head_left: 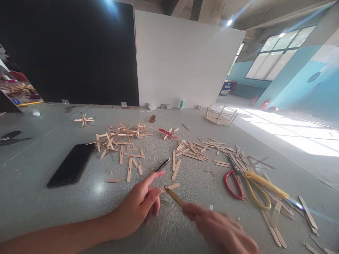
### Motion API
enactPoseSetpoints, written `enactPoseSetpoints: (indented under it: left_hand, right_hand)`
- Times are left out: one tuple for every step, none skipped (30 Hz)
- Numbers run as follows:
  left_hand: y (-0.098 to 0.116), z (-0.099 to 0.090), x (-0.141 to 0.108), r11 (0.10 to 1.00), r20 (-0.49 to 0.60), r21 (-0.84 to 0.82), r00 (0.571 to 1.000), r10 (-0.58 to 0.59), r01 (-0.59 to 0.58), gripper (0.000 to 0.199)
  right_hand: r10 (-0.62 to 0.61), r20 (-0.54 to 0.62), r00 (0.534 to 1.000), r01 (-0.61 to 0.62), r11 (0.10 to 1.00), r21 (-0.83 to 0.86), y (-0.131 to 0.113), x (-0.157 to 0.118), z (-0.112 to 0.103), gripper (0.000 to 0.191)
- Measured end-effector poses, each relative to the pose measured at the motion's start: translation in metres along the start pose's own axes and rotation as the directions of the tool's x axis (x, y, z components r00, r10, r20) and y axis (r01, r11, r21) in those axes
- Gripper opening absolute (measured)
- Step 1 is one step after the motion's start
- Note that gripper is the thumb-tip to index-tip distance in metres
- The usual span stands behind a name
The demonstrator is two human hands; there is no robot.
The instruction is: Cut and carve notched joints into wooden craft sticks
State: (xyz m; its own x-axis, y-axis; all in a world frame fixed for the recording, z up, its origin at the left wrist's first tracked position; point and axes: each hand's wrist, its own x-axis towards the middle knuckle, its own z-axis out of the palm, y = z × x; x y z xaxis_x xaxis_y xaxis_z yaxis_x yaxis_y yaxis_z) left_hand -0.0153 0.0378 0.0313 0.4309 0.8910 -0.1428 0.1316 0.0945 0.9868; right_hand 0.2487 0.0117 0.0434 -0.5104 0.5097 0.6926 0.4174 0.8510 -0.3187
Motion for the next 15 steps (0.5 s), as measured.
enactPoseSetpoints:
  left_hand:
    - [0.001, 0.0, 0.0, 1.0, 0.001, -0.008, 1.0, 0.003, -0.003, 0.058]
    - [0.001, 0.0, 0.0, 1.0, 0.001, -0.011, 1.0, 0.003, -0.003, 0.059]
    - [0.002, -0.001, 0.0, 1.0, 0.0, -0.014, 1.0, -0.001, 0.001, 0.059]
    - [0.003, -0.001, 0.001, 1.0, -0.003, -0.016, 1.0, -0.008, 0.007, 0.059]
    - [0.003, -0.001, 0.001, 1.0, -0.008, -0.02, 1.0, -0.012, 0.012, 0.058]
    - [0.004, -0.001, 0.001, 1.0, -0.017, -0.023, 1.0, -0.016, 0.015, 0.056]
    - [0.004, -0.001, 0.001, 0.999, -0.029, -0.026, 0.999, -0.021, 0.02, 0.051]
    - [0.004, -0.001, 0.002, 0.999, -0.044, -0.023, 0.999, -0.03, 0.029, 0.046]
    - [0.003, 0.0, 0.002, 0.999, -0.058, -0.007, 0.998, -0.036, 0.036, 0.04]
    - [0.002, 0.0, 0.002, 0.999, -0.076, 0.031, 0.997, -0.034, 0.036, 0.038]
    - [0.0, 0.001, 0.002, 0.995, -0.094, 0.091, 0.995, -0.019, 0.028, 0.04]
    - [-0.002, 0.001, 0.002, 0.985, -0.108, 0.173, 0.994, 0.007, 0.012, 0.043]
    - [-0.005, 0.002, 0.002, 0.959, -0.123, 0.282, 0.991, 0.048, -0.012, 0.045]
    - [-0.008, 0.003, 0.001, 0.916, -0.135, 0.4, 0.986, 0.097, -0.035, 0.046]
    - [-0.011, 0.005, 0.001, 0.861, -0.143, 0.506, 0.979, 0.142, -0.051, 0.046]
  right_hand:
    - [0.072, -0.073, 0.995, -0.073, 0.997, -0.021, 0.003, -0.001, 0.002, 0.021]
    - [0.149, -0.139, 0.979, -0.157, 0.987, -0.044, 0.006, 0.0, 0.005, 0.019]
    - [0.224, -0.193, 0.955, -0.241, 0.968, -0.068, 0.009, 0.001, 0.008, 0.017]
    - [0.285, -0.235, 0.929, -0.312, 0.946, -0.087, 0.012, 0.003, 0.011, 0.014]
    - [0.331, -0.263, 0.906, -0.366, 0.926, -0.096, 0.014, 0.006, 0.012, 0.012]
    - [0.37, -0.283, 0.885, -0.409, 0.908, -0.09, 0.016, 0.008, 0.014, 0.01]
    - [0.399, -0.292, 0.869, -0.436, 0.897, -0.073, 0.018, 0.01, 0.014, 0.009]
    - [0.424, -0.299, 0.855, -0.458, 0.888, -0.051, 0.02, 0.011, 0.014, 0.008]
    - [0.443, -0.302, 0.844, -0.473, 0.881, -0.029, 0.022, 0.012, 0.014, 0.008]
    - [0.457, -0.303, 0.836, -0.484, 0.875, -0.015, 0.023, 0.012, 0.013, 0.008]
    - [0.465, -0.303, 0.832, -0.492, 0.871, -0.014, 0.025, 0.012, 0.012, 0.008]
    - [0.459, -0.296, 0.837, -0.489, 0.872, -0.03, 0.026, 0.011, 0.011, 0.009]
    - [0.436, -0.285, 0.854, -0.47, 0.881, -0.058, 0.026, 0.01, 0.009, 0.01]
    - [0.387, -0.26, 0.885, -0.421, 0.903, -0.088, 0.026, 0.009, 0.008, 0.011]
    - [0.309, -0.215, 0.926, -0.339, 0.933, -0.118, 0.024, 0.008, 0.006, 0.013]
